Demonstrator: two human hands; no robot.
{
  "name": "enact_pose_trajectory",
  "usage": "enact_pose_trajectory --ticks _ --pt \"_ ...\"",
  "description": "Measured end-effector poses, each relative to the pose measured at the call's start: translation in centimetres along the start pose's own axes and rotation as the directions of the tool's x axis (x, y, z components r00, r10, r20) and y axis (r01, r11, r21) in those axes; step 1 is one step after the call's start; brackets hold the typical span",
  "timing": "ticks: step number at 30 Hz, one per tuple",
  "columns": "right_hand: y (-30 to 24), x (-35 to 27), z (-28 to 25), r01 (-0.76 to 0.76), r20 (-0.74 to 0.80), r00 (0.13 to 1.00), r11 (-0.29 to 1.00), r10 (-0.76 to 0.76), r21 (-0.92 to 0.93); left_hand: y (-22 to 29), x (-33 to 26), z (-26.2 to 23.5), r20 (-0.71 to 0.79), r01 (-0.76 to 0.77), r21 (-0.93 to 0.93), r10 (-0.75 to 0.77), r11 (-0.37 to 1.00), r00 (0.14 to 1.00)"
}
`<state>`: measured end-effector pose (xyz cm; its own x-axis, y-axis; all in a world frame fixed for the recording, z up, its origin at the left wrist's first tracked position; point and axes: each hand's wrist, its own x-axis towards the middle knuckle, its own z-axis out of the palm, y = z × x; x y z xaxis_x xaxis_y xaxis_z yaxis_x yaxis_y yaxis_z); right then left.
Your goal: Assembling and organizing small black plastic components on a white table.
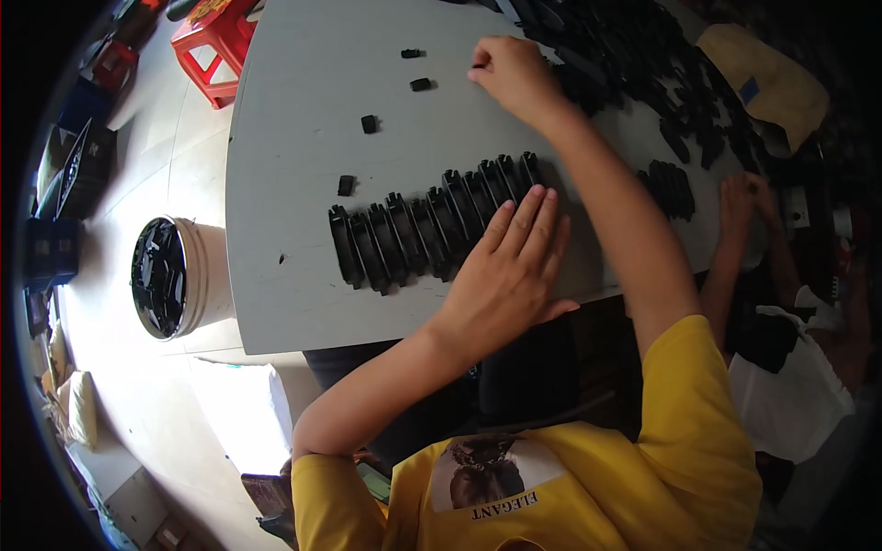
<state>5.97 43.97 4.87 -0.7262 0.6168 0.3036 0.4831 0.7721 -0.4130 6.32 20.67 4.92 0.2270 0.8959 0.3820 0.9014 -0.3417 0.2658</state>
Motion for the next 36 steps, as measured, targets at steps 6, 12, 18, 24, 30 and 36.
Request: enact_pose_trajectory --ticks 6,12,18,24,30,36 --pt "-1.2 -7.5 -5.8 -0.170 0.201 0.976 0.879 0.087 0.446 -0.3 -0.2 0.6 -0.031 0.062 -0.029 -0.063 0.998 0.998" --pt "-2.1 -11.0 -6.8 0.110 0.081 0.989 0.982 -0.123 0.154 -0.2 -0.2 0.6 -0.052 0.072 -0.027 -0.073 0.997 0.996" --pt "-2.2 -11.1 -6.5 0.259 0.057 0.964 0.966 -0.259 0.017 0.0 -0.1 0.6 -0.055 0.081 -0.017 -0.082 0.997 0.995" --pt "-2.4 -11.5 -6.2 0.234 0.016 0.972 0.972 -0.234 -0.024 0.0 0.2 0.6 -0.068 0.074 -0.035 -0.077 0.997 0.995" --pt "-4.0 -11.7 -8.6 0.043 0.320 0.947 0.999 -0.034 -0.021 -0.2 -0.3 0.5 -0.068 0.084 -0.031 -0.086 0.996 0.994" --pt "-2.9 -8.9 -9.7 0.197 0.526 0.840 0.978 -0.134 -0.066 -0.3 -0.4 0.9 -0.063 0.080 -0.018 -0.081 0.997 0.995"
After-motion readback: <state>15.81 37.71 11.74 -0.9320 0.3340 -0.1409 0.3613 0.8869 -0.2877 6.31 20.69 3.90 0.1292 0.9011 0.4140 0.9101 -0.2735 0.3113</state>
